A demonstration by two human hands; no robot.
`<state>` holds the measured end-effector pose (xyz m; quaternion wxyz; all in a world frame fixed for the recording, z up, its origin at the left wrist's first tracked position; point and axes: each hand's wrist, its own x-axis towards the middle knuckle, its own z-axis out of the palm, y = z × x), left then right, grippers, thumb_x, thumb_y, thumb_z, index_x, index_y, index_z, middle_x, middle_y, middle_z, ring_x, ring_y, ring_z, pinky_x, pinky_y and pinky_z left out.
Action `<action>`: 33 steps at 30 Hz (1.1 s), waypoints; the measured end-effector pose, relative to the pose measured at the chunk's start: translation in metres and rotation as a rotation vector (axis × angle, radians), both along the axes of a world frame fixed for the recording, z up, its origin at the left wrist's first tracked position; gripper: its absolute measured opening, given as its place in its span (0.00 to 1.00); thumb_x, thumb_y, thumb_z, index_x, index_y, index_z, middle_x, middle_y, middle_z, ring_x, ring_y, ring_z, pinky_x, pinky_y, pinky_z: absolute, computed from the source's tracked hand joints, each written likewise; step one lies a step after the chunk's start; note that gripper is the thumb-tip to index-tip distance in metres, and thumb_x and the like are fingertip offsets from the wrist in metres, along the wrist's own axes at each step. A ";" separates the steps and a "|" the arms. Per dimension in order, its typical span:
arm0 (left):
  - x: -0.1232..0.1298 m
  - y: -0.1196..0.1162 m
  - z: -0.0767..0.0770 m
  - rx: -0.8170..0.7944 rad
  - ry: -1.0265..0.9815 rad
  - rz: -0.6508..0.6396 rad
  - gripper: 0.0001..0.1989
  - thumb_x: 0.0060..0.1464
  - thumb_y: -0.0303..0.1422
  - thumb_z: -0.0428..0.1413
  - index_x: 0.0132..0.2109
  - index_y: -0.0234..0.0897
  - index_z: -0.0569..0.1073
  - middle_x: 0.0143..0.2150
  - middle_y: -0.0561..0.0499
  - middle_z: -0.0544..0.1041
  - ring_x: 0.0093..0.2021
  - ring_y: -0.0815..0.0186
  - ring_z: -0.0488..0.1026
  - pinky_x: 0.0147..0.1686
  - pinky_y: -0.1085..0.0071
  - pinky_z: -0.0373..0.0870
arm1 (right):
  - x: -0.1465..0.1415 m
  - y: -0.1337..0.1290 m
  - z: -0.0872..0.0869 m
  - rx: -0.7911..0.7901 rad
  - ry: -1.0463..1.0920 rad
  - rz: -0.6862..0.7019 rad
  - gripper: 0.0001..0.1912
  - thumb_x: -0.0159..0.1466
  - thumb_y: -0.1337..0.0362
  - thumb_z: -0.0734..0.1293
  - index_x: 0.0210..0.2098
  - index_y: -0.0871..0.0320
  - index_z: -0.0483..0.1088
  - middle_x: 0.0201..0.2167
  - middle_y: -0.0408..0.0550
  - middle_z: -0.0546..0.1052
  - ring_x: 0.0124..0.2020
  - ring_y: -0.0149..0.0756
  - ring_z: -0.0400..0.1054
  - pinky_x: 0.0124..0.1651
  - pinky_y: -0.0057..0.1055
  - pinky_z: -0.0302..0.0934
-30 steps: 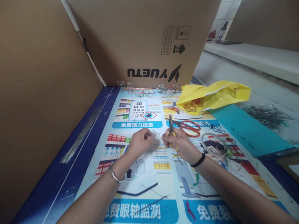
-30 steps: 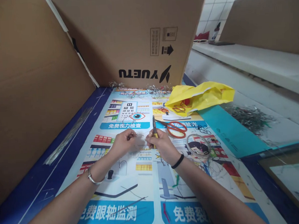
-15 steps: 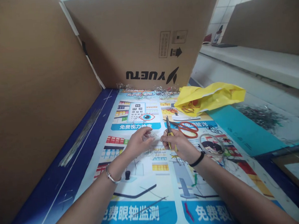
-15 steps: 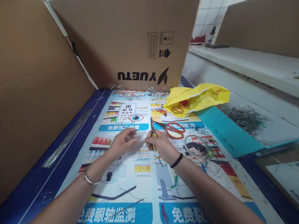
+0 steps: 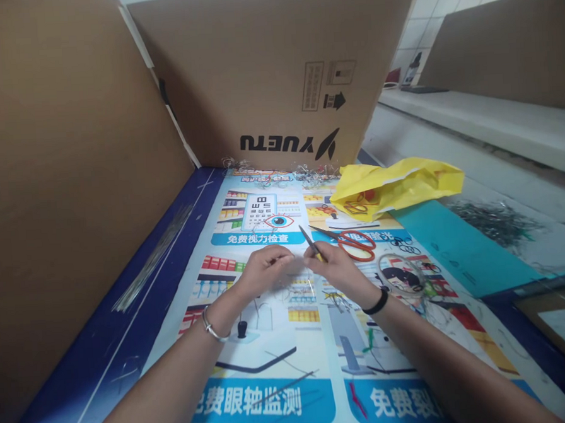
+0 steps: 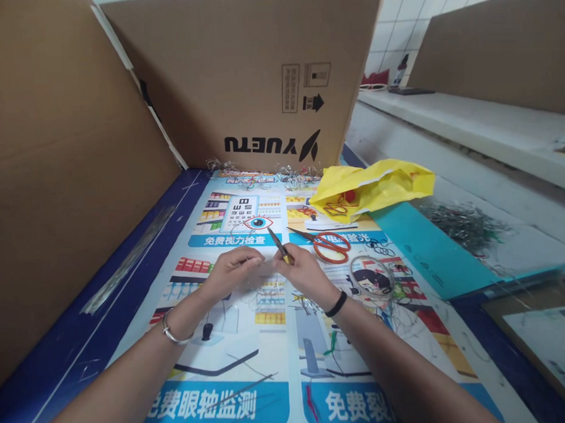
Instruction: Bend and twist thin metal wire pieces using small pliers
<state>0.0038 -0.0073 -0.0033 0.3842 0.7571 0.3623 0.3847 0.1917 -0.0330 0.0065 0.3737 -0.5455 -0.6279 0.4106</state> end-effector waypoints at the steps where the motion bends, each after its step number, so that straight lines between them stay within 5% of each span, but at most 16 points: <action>1: -0.001 0.001 0.000 -0.017 -0.013 0.037 0.10 0.54 0.36 0.51 0.33 0.36 0.74 0.34 0.49 0.75 0.36 0.67 0.70 0.38 0.72 0.65 | 0.001 0.000 0.001 0.091 -0.139 -0.004 0.10 0.56 0.57 0.63 0.31 0.57 0.65 0.23 0.41 0.68 0.26 0.31 0.61 0.29 0.28 0.52; 7: -0.005 0.006 0.001 -0.134 -0.076 0.240 0.10 0.53 0.36 0.51 0.32 0.36 0.72 0.26 0.54 0.71 0.29 0.70 0.68 0.32 0.74 0.63 | 0.001 -0.007 0.011 0.248 -0.795 0.021 0.15 0.60 0.52 0.60 0.37 0.56 0.68 0.29 0.45 0.71 0.31 0.34 0.65 0.30 0.28 0.50; 12: -0.005 0.008 -0.002 -0.111 -0.076 0.270 0.10 0.53 0.37 0.51 0.32 0.36 0.72 0.27 0.53 0.70 0.30 0.69 0.68 0.32 0.74 0.63 | -0.004 -0.014 0.013 0.281 -1.120 0.016 0.14 0.62 0.53 0.58 0.38 0.55 0.68 0.33 0.47 0.72 0.33 0.35 0.67 0.28 0.28 0.47; 33: -0.003 0.005 -0.001 -0.072 0.005 0.252 0.10 0.54 0.37 0.50 0.31 0.37 0.72 0.26 0.54 0.71 0.30 0.69 0.68 0.33 0.74 0.64 | -0.006 -0.014 0.006 0.322 -1.203 0.020 0.13 0.62 0.56 0.58 0.39 0.55 0.68 0.33 0.47 0.74 0.32 0.36 0.68 0.27 0.27 0.47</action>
